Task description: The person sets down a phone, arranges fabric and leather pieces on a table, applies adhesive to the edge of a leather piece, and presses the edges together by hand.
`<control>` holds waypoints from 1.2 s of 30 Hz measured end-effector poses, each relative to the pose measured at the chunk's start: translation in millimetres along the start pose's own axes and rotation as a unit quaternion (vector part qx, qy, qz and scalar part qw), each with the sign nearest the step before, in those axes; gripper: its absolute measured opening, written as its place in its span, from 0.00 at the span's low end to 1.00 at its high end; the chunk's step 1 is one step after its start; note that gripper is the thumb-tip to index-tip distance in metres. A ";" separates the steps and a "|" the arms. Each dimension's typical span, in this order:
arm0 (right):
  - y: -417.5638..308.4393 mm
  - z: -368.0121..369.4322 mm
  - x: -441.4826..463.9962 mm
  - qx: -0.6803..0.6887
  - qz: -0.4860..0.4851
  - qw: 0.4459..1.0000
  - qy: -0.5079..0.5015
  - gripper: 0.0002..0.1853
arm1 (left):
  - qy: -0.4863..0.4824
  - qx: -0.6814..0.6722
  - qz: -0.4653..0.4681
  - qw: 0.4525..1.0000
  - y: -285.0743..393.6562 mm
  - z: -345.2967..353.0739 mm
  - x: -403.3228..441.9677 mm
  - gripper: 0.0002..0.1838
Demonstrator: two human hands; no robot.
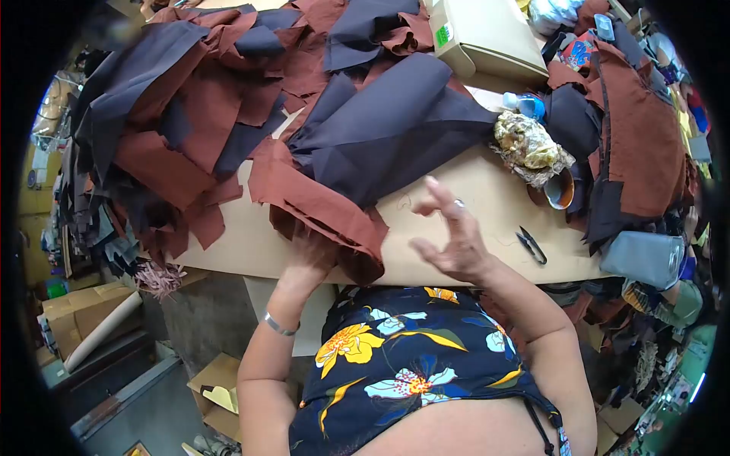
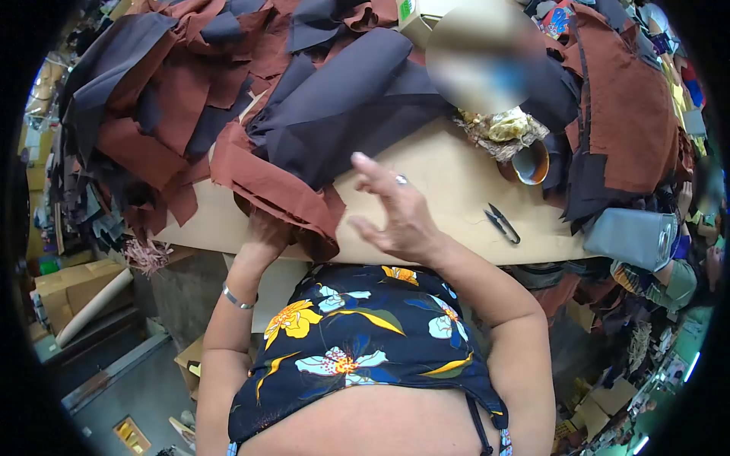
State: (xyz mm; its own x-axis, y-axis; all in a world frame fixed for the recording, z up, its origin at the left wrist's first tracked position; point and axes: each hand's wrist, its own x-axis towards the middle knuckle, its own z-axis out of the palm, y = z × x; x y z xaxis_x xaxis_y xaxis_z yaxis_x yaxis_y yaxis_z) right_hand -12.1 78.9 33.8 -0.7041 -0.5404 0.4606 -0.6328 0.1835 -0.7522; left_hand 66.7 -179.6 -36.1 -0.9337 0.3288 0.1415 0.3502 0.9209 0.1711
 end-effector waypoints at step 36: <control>34.8 -61.0 -17.0 -0.406 0.099 0.906 -0.062 0.29 | -0.001 -0.228 0.008 0.974 63.6 12.0 106.9 0.19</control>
State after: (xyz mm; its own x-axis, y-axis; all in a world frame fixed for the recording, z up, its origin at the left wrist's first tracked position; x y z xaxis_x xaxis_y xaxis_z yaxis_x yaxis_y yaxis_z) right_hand -41.8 144.6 28.5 -0.8205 -0.5090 0.2603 -0.5612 0.8039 -0.1969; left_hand -11.8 -83.4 -21.8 -0.9275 0.3437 0.1468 0.3617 0.7270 0.5836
